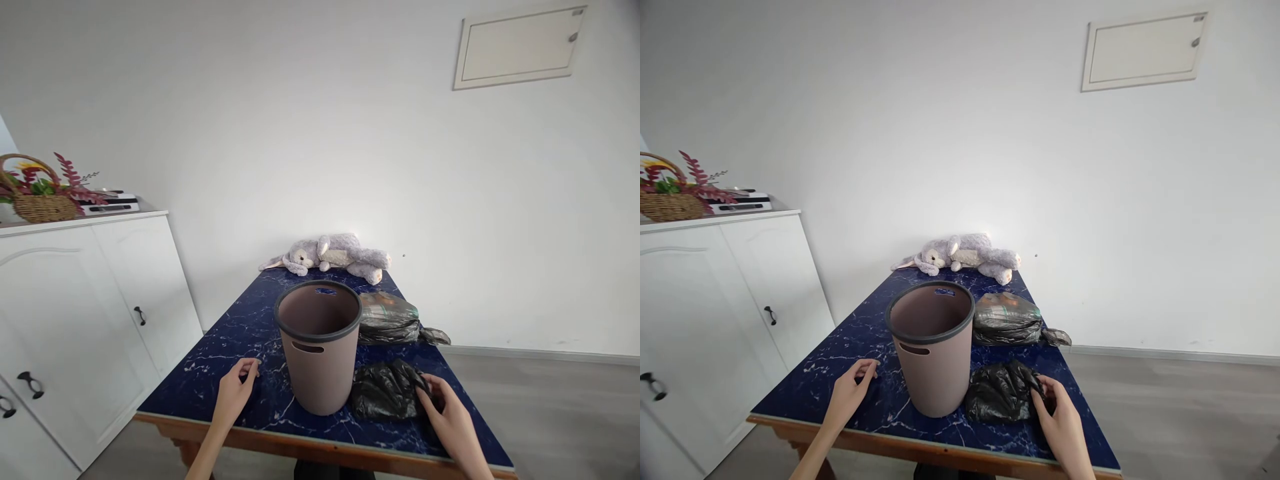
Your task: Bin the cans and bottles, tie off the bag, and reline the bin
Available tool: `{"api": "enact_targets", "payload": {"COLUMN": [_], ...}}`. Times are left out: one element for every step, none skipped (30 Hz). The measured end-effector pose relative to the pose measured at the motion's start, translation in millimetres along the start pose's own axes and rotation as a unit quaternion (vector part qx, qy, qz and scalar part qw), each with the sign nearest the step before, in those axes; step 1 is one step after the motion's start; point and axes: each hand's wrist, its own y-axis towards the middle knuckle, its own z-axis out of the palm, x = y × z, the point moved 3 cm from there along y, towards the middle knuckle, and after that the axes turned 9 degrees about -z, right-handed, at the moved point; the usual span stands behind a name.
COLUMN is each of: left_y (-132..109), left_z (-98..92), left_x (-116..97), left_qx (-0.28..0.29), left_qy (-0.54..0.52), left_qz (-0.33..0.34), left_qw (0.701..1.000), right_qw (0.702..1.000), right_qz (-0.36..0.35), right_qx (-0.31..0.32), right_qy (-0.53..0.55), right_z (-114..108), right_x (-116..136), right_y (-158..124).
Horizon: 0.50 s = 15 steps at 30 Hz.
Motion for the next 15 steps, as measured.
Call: {"api": "enact_targets", "payload": {"left_y": [0, -1, -1, -1, -1, -1, -1, 0, 0, 1, 1, 2, 2, 3, 3], "left_z": [-0.1, -0.1, 0.0, 0.2, 0.3, 0.5, 0.8, 1.0, 1.3, 1.6, 1.9, 2.2, 2.4, 2.5, 2.6], "left_x": [0, 0, 0, 0, 1, 1, 1, 2, 2, 3, 3, 4, 4, 4, 4], "left_qx": [0.002, 0.005, 0.008, 0.008, 0.008, 0.006, 0.004, 0.002, 0.001, 0.000, -0.001, -0.001, -0.001, -0.002, -0.002], "left_qy": [-0.001, -0.002, -0.002, -0.002, -0.002, -0.002, -0.001, 0.000, 0.001, 0.002, 0.003, 0.003, 0.002, 0.002, 0.002], "left_qz": [0.001, 0.002, 0.003, 0.004, 0.004, 0.005, 0.005, 0.006, 0.007, 0.007, 0.007, 0.008, 0.008, 0.009, 0.009], "left_qw": [1.000, 1.000, 1.000, 1.000, 1.000, 1.000, 1.000, 1.000, 1.000, 1.000, 1.000, 1.000, 1.000, 1.000, 1.000], "right_qw": [1.000, 1.000, 0.999, 0.999, 0.999, 0.998, 0.998, 0.998, 0.998, 0.996, 0.995, 0.993, 0.992, 0.991, 0.990], "right_qz": [-0.008, -0.017, -0.026, -0.034, -0.036, -0.031, -0.018, 0.004, 0.029, 0.053, 0.073, 0.086, 0.094, 0.097, 0.098], "right_qx": [-0.001, -0.006, -0.015, -0.026, -0.036, -0.046, -0.053, -0.057, -0.061, -0.065, -0.071, -0.079, -0.086, -0.094, -0.100], "right_qy": [-0.004, -0.008, -0.012, -0.015, -0.014, -0.008, 0.000, 0.007, 0.012, 0.012, 0.010, 0.005, 0.000, -0.002, -0.003], "right_z": [0, 0, 0, -1, -2, -3, -4, -5, -7, -8, -10, -11, -12, -13, -14], "right_x": [1, 2, 3, 3, 4, 4, 4, 3, 3, 3, 4, 5, 7, 9, 11], "right_y": [0, 0, 0, 0, 0, 0, 0, 0, 0, 0, -1, -2, -2, -3, -3]}}
